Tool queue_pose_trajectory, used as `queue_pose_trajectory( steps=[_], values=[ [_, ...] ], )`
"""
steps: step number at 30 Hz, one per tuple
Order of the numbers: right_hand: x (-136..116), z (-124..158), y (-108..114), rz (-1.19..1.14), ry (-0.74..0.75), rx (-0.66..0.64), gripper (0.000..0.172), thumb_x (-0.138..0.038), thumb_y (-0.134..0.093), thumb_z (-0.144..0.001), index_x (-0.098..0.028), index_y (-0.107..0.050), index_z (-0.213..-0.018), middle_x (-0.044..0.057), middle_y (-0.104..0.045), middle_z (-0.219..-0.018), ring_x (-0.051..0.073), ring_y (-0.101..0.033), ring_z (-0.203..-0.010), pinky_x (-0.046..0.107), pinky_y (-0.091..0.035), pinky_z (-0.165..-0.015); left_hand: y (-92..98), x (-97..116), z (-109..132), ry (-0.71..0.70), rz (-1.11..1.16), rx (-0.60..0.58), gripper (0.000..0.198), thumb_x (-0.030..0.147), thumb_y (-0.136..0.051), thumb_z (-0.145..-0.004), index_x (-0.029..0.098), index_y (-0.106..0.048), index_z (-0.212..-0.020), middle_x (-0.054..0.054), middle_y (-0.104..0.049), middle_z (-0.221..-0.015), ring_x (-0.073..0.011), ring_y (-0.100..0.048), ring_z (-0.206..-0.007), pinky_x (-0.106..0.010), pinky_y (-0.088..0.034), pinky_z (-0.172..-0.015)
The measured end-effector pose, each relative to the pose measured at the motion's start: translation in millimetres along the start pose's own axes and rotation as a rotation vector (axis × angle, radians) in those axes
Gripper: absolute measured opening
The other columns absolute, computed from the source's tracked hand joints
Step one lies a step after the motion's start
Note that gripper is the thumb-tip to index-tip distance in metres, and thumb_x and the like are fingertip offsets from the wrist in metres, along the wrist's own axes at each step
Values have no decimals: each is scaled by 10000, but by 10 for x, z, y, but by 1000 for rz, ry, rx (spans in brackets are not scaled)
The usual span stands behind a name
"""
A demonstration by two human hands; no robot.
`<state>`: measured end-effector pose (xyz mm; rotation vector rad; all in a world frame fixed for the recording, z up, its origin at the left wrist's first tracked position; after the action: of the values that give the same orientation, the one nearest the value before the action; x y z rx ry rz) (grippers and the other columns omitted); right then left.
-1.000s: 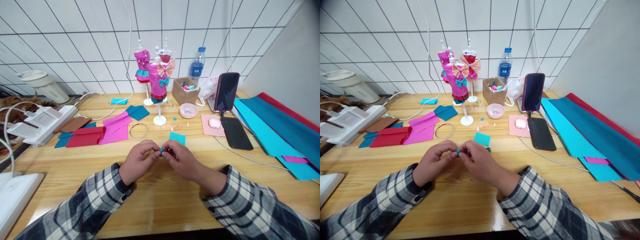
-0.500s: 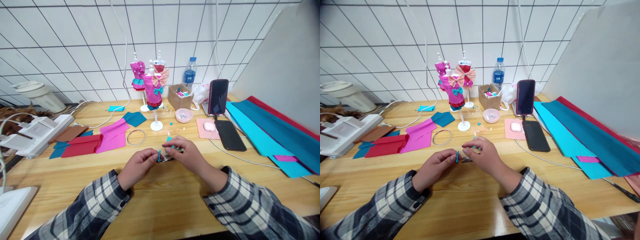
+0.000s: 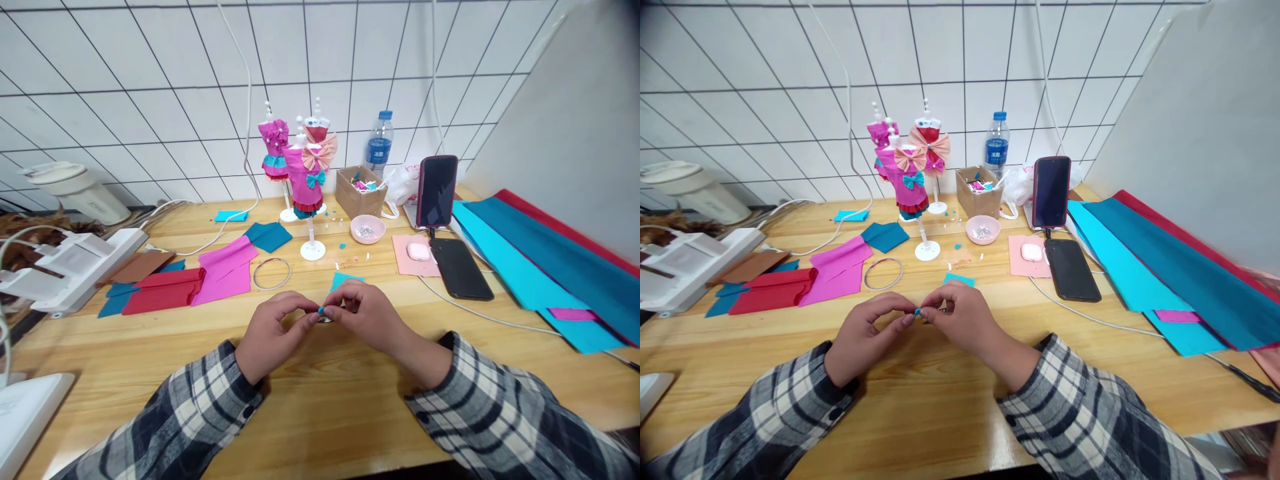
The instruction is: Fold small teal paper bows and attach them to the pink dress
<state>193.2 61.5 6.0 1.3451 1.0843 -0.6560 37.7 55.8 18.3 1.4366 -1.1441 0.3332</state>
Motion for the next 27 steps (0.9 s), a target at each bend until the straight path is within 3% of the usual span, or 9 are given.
queue_pose_trajectory(
  steps=[5,14,21,24,27],
  values=[
    [-28,10,-18,24,28,3,45,-252,-697,-763,-210,-708,-751,3,-606,-737,114,-495,-639,252,-393,-586,20,41,11,-15,-41,69,115,283,-633,-821,195,-701,-790,-40,-712,-782,-167,-640,-746,-277,-493,-714],
    [117,5,-169,-201,-110,14,115,-290,-650,-766,-183,-650,-806,-3,-618,-726,111,-502,-616,247,-416,-582,-25,-176,44,288,321,173,176,337,-681,-776,164,-693,-800,-33,-702,-786,-161,-629,-749,-262,-501,-708],
    [50,29,-171,-158,-89,-2,100,-287,-622,-785,-187,-613,-787,-27,-562,-661,95,-464,-564,218,-365,-517,-68,-217,70,369,451,206,214,357,-732,-718,157,-697,-788,-38,-714,-789,-166,-633,-747,-278,-510,-731],
    [35,10,-87,-73,-37,-15,131,-322,-581,-836,-196,-600,-804,-32,-575,-637,98,-481,-539,221,-367,-513,-53,-278,76,393,498,241,236,362,-750,-700,158,-696,-807,-33,-715,-798,-158,-629,-751,-271,-504,-740],
    [36,-51,201,218,85,126,116,-284,-537,-870,-203,-618,-852,-1,-619,-681,145,-550,-627,273,-420,-616,-44,-354,79,428,570,279,246,361,-767,-686,163,-692,-812,-19,-709,-792,-137,-623,-752,-243,-493,-740]
  ],
)
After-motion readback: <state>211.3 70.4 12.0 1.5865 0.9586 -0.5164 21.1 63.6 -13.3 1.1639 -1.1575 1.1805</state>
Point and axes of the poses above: each hand's wrist, its own z-axis away from the middle knuckle, its own y-axis out of the back of the hand, x = y × z, the point moved 6 cm from there along -z, towards the middle knuckle
